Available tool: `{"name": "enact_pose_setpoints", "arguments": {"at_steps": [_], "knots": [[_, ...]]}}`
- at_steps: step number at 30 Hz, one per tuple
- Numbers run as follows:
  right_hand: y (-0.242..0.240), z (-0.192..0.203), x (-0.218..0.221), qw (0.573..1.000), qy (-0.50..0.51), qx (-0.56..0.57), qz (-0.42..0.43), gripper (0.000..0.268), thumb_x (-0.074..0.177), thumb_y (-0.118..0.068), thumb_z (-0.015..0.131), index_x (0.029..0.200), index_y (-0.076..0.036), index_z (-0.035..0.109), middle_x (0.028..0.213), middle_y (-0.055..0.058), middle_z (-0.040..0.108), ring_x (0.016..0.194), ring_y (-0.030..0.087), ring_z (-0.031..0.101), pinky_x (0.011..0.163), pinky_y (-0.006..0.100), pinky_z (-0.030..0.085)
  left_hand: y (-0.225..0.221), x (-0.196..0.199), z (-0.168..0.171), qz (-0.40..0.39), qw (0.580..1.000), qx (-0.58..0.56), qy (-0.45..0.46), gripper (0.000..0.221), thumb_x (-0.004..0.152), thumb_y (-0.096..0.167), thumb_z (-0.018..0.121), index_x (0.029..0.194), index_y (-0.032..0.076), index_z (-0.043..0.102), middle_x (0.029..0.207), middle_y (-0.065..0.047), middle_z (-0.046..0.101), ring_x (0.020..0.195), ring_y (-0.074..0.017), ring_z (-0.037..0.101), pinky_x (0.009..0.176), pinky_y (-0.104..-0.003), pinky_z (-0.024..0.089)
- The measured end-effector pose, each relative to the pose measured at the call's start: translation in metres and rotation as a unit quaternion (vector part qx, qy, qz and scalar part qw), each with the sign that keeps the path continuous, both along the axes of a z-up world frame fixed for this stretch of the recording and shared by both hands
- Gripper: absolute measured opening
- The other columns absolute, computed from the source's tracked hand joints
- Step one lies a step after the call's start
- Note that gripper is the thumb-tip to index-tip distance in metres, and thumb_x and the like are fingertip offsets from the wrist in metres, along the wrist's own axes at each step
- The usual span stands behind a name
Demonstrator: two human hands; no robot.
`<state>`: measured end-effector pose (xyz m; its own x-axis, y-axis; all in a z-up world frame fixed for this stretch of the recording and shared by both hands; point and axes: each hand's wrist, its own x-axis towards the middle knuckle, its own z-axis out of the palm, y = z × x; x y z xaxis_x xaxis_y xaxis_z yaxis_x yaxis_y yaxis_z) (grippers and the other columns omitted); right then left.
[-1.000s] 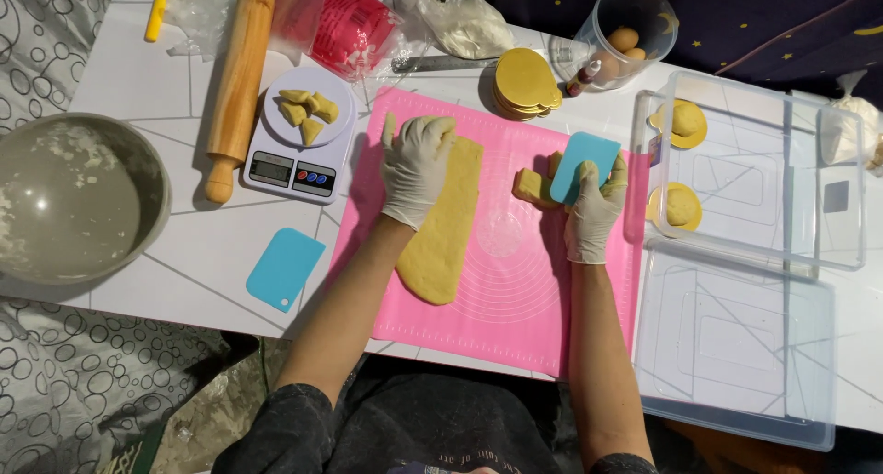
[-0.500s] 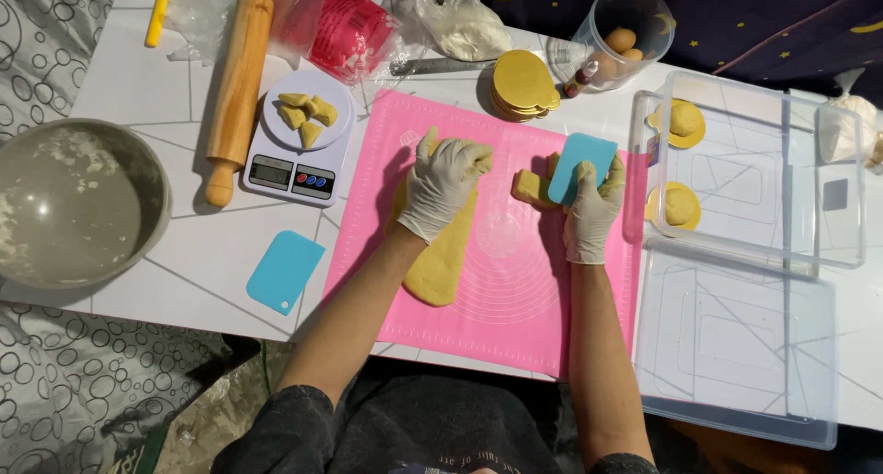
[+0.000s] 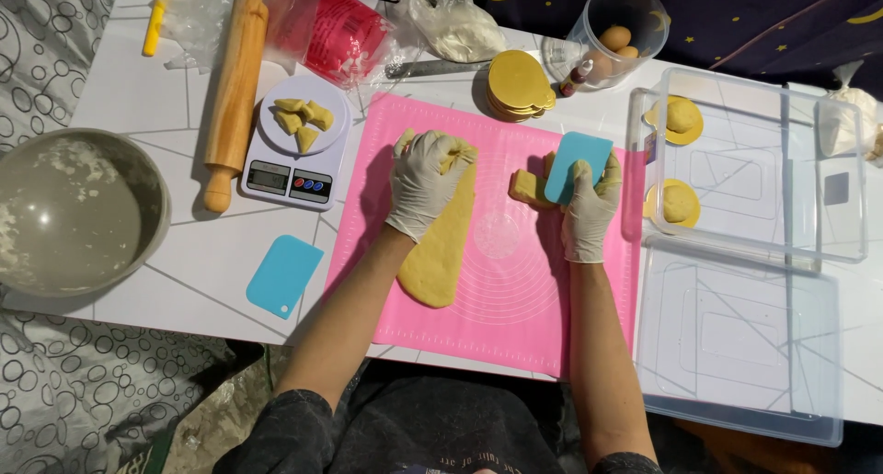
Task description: Cutting small pieces of dough from a larger sheet using a plastic scraper and shaping them into small balls by hand.
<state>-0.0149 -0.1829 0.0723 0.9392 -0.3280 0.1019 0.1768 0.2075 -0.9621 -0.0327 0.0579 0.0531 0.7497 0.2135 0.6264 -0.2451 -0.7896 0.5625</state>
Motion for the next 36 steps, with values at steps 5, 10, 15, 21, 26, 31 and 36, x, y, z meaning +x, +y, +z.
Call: {"name": "enact_pose_setpoints", "arguments": {"at_steps": [5, 10, 15, 21, 26, 31, 36], "knots": [[-0.001, -0.003, 0.001, 1.0, 0.008, -0.008, -0.004, 0.034, 0.098, -0.021, 0.071, 0.129, -0.016, 0.057, 0.079, 0.002, 0.067, 0.044, 0.01, 0.057, 0.031, 0.018, 0.043, 0.008, 0.003, 0.009, 0.024, 0.999, -0.038, -0.02, 0.015, 0.089, 0.033, 0.082, 0.099, 0.028, 0.072, 0.089, 0.008, 0.072, 0.083, -0.0169, 0.073, 0.104, -0.038, 0.047], [0.005, 0.008, -0.002, 1.0, 0.003, -0.029, 0.004, 0.033, 0.1, -0.02, 0.07, 0.13, -0.016, 0.056, 0.08, 0.004, 0.066, 0.041, 0.012, 0.057, 0.031, 0.019, 0.043, 0.054, 0.006, 0.031, 0.091, 0.991, -0.027, -0.095, 0.015, 0.089, 0.021, 0.083, 0.101, 0.021, 0.075, 0.084, -0.001, 0.076, 0.082, -0.0246, 0.076, 0.094, -0.039, 0.052], [0.012, 0.016, -0.005, 1.0, 0.009, -0.02, -0.004, 0.031, 0.099, -0.019, 0.07, 0.128, -0.015, 0.058, 0.077, 0.005, 0.065, 0.04, 0.012, 0.056, 0.031, 0.02, 0.043, 0.132, 0.004, 0.029, 0.359, 0.921, 0.102, -0.109, 0.015, 0.078, 0.041, 0.087, 0.086, 0.038, 0.075, 0.108, 0.012, 0.064, 0.101, -0.0152, 0.059, 0.093, -0.039, 0.039], [0.015, 0.022, -0.008, 1.0, 0.01, -0.016, -0.003, 0.033, 0.099, -0.019, 0.071, 0.129, -0.016, 0.058, 0.08, 0.005, 0.066, 0.044, 0.013, 0.058, 0.033, 0.02, 0.045, 0.132, -0.006, 0.041, 0.386, 0.913, 0.053, 0.121, 0.028, 0.101, 0.038, 0.074, 0.128, 0.034, 0.075, 0.156, -0.009, 0.041, 0.149, -0.0366, 0.02, 0.116, -0.069, 0.007], [0.0, -0.003, -0.001, 0.997, -0.01, 0.03, 0.063, 0.048, 0.099, -0.019, 0.062, 0.143, -0.007, 0.046, 0.126, 0.01, 0.064, 0.105, 0.022, 0.069, 0.092, 0.038, 0.063, 0.091, 0.004, 0.035, 0.328, 0.932, 0.154, -0.008, 0.02, 0.1, 0.024, 0.078, 0.12, 0.025, 0.079, 0.154, -0.009, 0.048, 0.144, -0.0402, 0.04, 0.117, -0.073, 0.011], [0.005, 0.006, -0.002, 1.0, 0.009, -0.023, 0.001, 0.033, 0.099, -0.019, 0.071, 0.129, -0.015, 0.058, 0.077, 0.005, 0.064, 0.039, 0.012, 0.054, 0.031, 0.02, 0.041, 0.035, 0.023, -0.017, 0.111, 0.973, 0.15, -0.135, 0.016, 0.093, 0.028, 0.077, 0.107, 0.023, 0.073, 0.121, -0.002, 0.061, 0.125, -0.0267, 0.057, 0.108, -0.06, 0.037], [-0.002, -0.005, 0.002, 1.0, 0.006, -0.03, 0.001, 0.033, 0.1, -0.021, 0.071, 0.129, -0.016, 0.056, 0.078, 0.004, 0.064, 0.04, 0.012, 0.055, 0.031, 0.02, 0.042, -0.013, 0.011, -0.047, -0.116, 0.961, 0.225, 0.111, 0.042, 0.102, 0.058, 0.044, 0.125, 0.029, 0.064, 0.139, 0.005, 0.058, 0.141, -0.0186, 0.046, 0.119, -0.06, 0.024]]}}
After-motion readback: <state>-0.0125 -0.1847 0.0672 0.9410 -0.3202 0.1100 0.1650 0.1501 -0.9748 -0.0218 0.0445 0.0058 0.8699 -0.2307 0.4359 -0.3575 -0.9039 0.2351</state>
